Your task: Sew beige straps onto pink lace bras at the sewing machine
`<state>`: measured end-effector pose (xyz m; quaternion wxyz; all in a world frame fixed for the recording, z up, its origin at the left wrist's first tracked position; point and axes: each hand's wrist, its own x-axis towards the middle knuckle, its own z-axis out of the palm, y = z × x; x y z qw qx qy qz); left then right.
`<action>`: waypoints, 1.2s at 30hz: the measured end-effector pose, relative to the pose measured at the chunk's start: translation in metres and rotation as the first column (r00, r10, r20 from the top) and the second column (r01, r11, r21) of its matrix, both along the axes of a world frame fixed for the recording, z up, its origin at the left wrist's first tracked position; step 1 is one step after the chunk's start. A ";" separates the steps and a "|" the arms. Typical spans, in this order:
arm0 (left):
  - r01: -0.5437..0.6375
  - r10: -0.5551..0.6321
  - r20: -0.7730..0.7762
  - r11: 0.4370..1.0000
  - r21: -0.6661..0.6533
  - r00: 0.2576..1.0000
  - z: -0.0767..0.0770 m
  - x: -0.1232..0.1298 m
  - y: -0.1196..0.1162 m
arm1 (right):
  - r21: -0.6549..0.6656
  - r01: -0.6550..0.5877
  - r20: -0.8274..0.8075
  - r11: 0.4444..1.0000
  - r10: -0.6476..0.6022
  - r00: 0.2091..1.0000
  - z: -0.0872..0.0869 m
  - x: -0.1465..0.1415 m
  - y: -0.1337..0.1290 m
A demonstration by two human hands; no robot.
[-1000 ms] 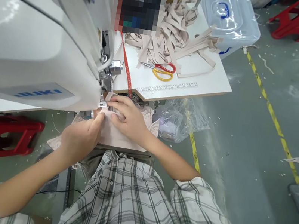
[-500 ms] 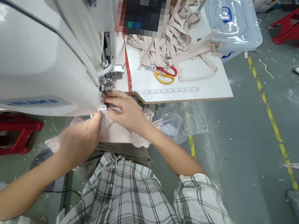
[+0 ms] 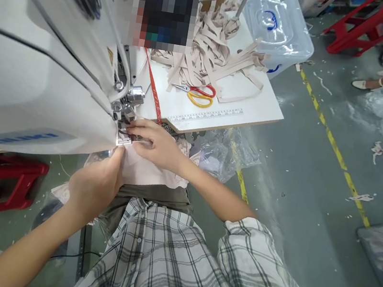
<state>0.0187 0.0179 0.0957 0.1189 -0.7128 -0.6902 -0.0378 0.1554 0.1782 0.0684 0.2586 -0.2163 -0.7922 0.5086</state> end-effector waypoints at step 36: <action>-0.055 0.387 0.913 0.922 -0.384 0.130 0.011 -0.040 -0.053 | -0.501 -0.364 -0.130 0.785 0.348 0.929 -0.008 0.015 -0.108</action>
